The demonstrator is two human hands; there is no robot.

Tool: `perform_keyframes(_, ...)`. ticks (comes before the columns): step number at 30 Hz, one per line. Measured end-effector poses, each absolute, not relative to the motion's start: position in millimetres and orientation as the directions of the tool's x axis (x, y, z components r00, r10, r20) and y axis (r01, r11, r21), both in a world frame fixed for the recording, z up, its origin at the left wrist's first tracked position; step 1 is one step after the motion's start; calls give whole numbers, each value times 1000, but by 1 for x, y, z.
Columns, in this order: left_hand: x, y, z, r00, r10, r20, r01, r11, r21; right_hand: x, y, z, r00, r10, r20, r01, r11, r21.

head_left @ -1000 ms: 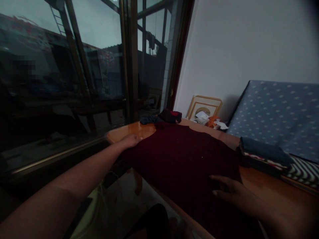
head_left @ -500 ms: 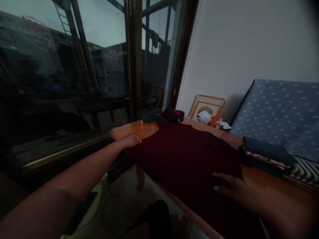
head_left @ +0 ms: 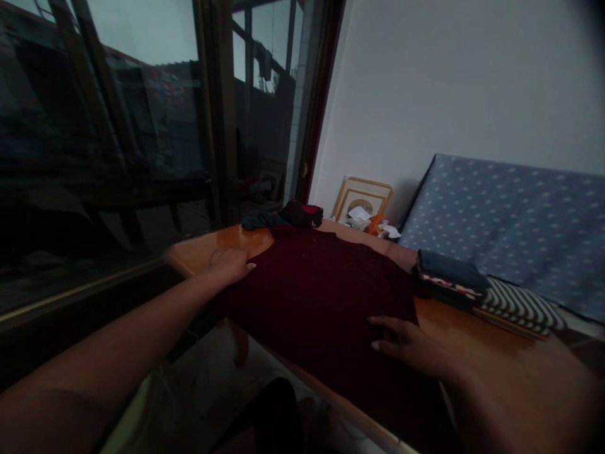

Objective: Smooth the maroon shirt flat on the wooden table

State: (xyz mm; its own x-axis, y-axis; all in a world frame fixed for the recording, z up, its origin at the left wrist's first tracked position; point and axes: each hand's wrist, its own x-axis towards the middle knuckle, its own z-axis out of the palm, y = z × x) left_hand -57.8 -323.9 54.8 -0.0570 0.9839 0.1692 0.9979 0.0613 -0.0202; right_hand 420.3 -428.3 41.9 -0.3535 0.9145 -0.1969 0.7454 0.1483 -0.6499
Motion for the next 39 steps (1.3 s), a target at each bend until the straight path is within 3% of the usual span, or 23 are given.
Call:
perform_keyframes(5,10,-309,54,258,959,115,955,-271,118,429,-428,50,-343,920,-191,693,110,-713)
perform_keyframes(14,121,-275,67,406,914,17,895,-402,196,446,-429,57,-289,928,-236,555,-39,-831)
perform_keyframes(20,186,-264,52,504,863,44,846,-503,177,481,-416,52,40,995,-92,441,-100,-892)
perform_keyframes(26,207,-259,4,536,821,196,794,-569,212,512,-401,31,423,906,-27,378,-203,-903)
perform_keyframes(39,206,-249,-15,539,810,230,776,-584,239,507,-383,11,592,803,-70,379,-355,-855)
